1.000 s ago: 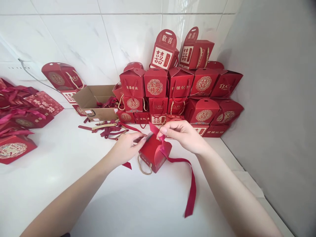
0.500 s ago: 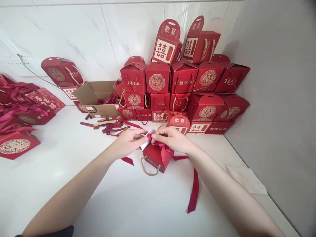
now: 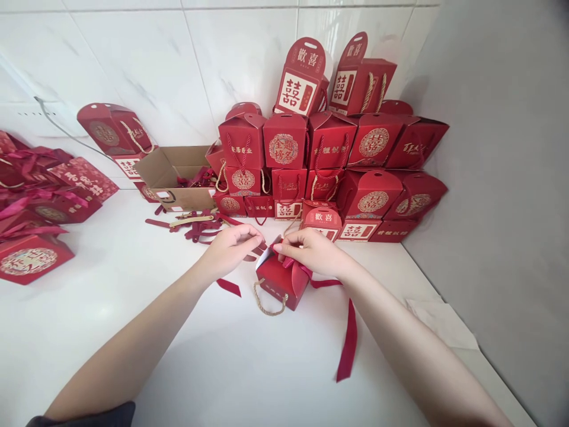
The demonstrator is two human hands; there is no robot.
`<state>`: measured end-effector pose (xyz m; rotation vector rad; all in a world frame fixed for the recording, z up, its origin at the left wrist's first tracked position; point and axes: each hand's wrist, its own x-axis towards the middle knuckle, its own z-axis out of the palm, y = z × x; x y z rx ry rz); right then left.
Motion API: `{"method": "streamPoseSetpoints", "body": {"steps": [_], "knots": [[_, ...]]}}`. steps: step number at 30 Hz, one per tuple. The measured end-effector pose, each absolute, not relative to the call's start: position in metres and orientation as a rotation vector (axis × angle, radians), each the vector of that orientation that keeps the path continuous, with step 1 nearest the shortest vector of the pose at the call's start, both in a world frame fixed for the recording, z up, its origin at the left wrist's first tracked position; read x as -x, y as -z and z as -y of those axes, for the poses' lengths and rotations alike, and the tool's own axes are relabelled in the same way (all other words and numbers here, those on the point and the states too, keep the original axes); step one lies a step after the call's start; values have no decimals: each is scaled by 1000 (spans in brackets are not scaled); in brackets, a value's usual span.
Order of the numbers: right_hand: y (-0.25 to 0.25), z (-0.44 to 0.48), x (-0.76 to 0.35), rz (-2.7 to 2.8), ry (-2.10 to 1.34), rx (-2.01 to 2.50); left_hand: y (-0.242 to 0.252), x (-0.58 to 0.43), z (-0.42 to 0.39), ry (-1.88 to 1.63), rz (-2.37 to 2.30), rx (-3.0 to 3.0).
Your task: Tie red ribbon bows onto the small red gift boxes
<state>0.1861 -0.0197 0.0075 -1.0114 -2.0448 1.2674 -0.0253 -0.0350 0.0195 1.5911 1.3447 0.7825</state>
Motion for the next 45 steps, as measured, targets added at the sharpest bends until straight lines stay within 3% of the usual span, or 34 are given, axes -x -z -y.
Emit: {"method": "streamPoseSetpoints", "body": {"steps": [11, 29, 34, 39, 45], "knots": [[-10, 27, -183, 2208, -819, 1173, -18, 25, 35, -656, -1347, -1644], [-17, 29, -192, 2187, -1098, 919, -19, 17, 42, -791, -1476, -1937], [-23, 24, -204, 2158, -1150, 874, -39, 38, 33, -828, -1463, -1726], [-42, 21, -237, 2186, -1080, 1040, -67, 91, 22, -841, -1632, -1647], [-49, 23, -259, 2492, -1126, 1274, -61, 127, 14, -689, -2042, -1877]]}}
